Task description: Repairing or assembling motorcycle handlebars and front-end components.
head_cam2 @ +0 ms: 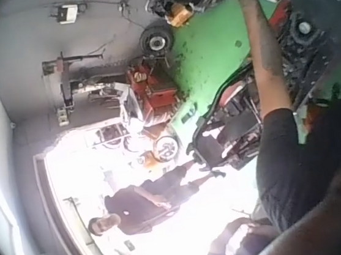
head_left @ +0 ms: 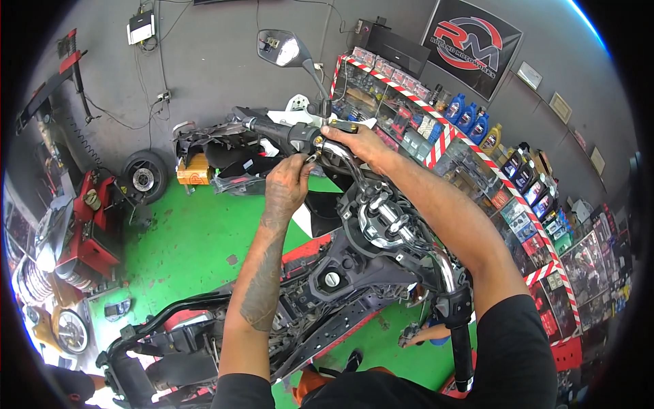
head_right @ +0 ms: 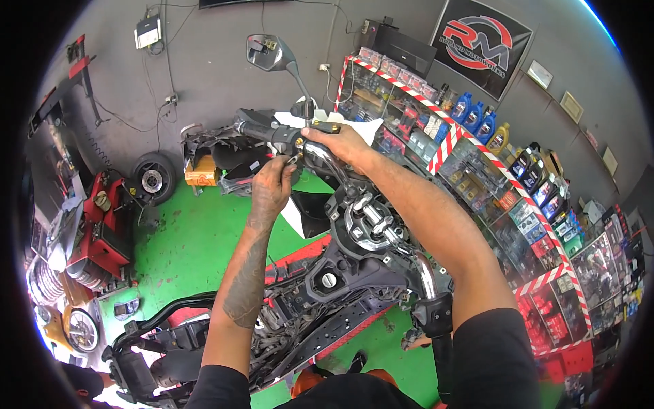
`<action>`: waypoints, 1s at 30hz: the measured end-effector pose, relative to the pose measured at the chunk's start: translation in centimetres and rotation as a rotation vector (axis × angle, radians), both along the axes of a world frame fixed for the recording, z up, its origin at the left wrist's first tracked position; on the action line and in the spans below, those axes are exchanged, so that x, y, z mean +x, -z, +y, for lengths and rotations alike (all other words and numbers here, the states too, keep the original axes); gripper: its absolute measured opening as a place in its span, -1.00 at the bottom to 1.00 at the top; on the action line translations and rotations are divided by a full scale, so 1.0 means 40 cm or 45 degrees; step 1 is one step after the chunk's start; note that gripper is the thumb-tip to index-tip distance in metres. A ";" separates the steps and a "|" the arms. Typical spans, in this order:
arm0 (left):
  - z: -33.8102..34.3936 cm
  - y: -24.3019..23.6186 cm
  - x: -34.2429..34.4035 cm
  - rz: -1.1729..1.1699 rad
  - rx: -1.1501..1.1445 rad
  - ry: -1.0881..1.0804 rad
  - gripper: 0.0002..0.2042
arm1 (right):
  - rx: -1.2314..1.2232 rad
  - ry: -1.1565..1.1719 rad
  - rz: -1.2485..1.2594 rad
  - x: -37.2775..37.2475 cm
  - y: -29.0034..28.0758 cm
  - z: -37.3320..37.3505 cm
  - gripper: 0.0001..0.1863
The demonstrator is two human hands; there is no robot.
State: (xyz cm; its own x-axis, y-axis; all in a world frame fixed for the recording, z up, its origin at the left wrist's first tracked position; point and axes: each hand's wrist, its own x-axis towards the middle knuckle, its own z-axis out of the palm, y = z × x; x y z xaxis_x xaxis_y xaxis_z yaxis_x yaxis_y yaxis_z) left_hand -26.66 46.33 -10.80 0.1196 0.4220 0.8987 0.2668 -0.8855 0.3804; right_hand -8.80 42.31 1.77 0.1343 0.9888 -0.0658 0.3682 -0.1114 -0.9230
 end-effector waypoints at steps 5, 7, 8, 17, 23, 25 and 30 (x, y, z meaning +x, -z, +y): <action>-0.010 0.034 0.068 -0.001 -0.092 -0.245 -0.83 | 0.235 0.050 0.003 0.017 0.042 0.022 -0.52; -0.016 0.032 0.073 -0.035 -0.086 -0.315 -0.84 | 0.303 0.050 0.002 0.015 0.048 0.024 -0.53; -0.020 0.026 0.074 -0.062 -0.101 -0.300 -0.82 | 0.325 0.052 0.027 0.011 0.049 0.025 -0.54; -0.177 -0.155 0.182 -1.850 -1.567 1.432 -0.66 | 0.394 0.081 -0.064 0.010 0.027 0.012 -0.51; -0.200 -0.103 0.123 -1.187 -1.534 1.006 -0.70 | 0.348 0.021 -0.071 0.051 0.079 0.048 -0.48; -0.180 -0.104 0.103 -0.905 -1.409 0.798 -0.72 | 0.351 0.065 -0.088 0.044 0.077 0.063 -0.48; -0.209 -0.119 0.120 -1.362 -1.443 1.016 -0.77 | 0.374 0.023 -0.086 0.041 0.069 0.041 -0.57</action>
